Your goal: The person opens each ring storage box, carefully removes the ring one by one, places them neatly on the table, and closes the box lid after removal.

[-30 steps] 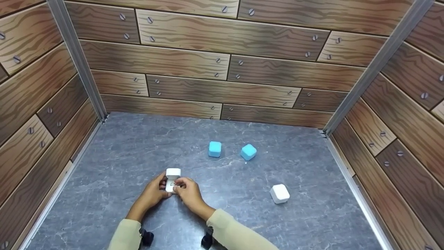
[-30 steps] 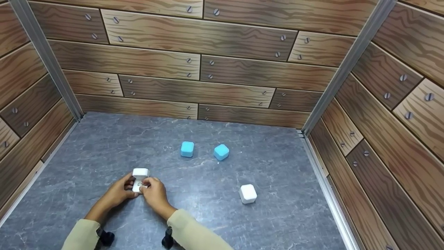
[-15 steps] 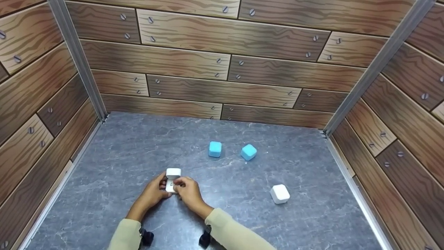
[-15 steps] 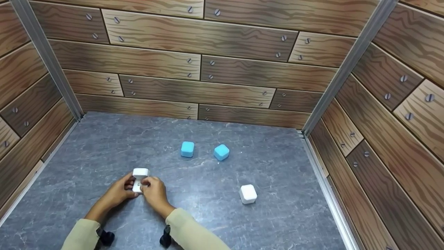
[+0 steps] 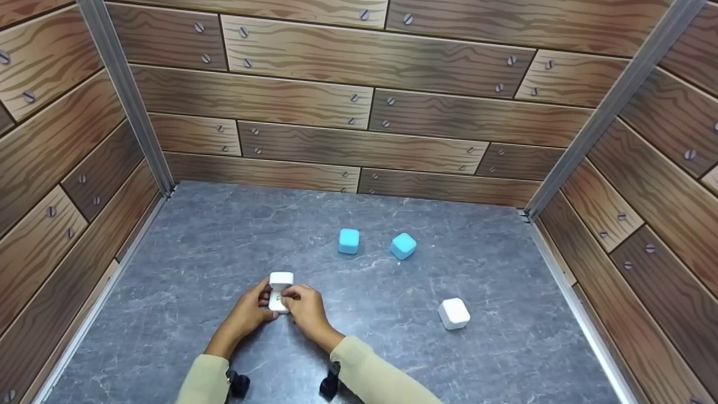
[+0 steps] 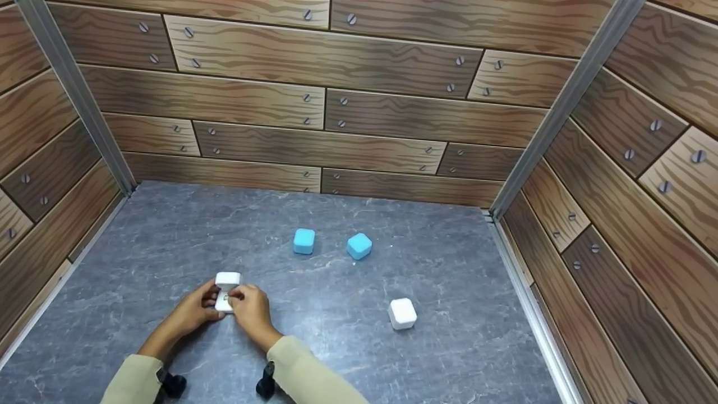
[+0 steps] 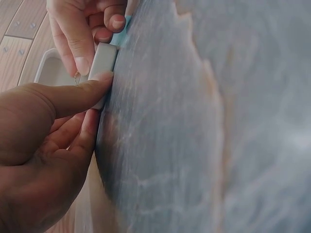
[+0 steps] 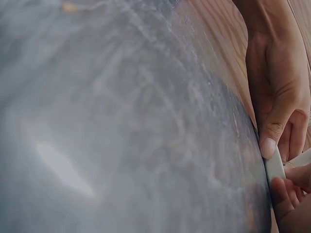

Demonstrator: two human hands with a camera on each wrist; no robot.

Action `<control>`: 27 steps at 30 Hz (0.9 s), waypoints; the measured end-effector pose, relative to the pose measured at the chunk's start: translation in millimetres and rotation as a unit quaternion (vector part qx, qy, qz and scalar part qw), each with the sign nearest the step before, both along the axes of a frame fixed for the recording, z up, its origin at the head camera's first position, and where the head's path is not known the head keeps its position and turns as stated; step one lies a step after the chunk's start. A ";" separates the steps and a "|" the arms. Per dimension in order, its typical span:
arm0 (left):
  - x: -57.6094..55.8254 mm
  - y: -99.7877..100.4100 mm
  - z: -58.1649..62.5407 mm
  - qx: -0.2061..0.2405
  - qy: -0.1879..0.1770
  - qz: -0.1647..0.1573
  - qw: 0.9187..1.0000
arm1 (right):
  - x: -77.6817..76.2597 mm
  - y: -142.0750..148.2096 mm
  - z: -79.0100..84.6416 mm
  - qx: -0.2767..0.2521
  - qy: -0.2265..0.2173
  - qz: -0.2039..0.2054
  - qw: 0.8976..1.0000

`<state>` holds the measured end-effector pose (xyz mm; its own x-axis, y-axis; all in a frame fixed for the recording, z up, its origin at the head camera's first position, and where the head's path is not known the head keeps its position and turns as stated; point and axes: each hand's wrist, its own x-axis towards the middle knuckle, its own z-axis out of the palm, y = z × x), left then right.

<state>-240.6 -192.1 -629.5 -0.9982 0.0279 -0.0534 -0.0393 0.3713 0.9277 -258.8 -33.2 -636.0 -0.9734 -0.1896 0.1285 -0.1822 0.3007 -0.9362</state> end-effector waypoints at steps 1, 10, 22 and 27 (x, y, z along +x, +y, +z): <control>0.1 -0.1 -0.2 0.001 0.002 -0.001 1.000 | -0.1 0.0 -0.1 -0.001 0.002 0.000 1.000; -0.1 -0.3 -0.5 -0.011 0.005 -0.003 1.000 | -1.2 -0.4 -2.4 -0.020 -0.005 -0.006 1.000; -0.4 -1.2 -1.3 -0.013 0.004 0.002 1.000 | -0.7 -0.8 -1.5 -0.059 -0.048 -0.004 0.997; -0.9 0.1 -0.7 -0.006 0.012 0.002 1.000 | -1.7 0.1 -2.6 -0.078 -0.064 -0.010 0.995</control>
<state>-241.4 -192.0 -630.2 -0.9993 0.0237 -0.0295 -0.0182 0.3827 0.9237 -260.5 -33.1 -638.6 -0.9872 -0.1569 0.0296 -0.0537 0.1516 -0.9870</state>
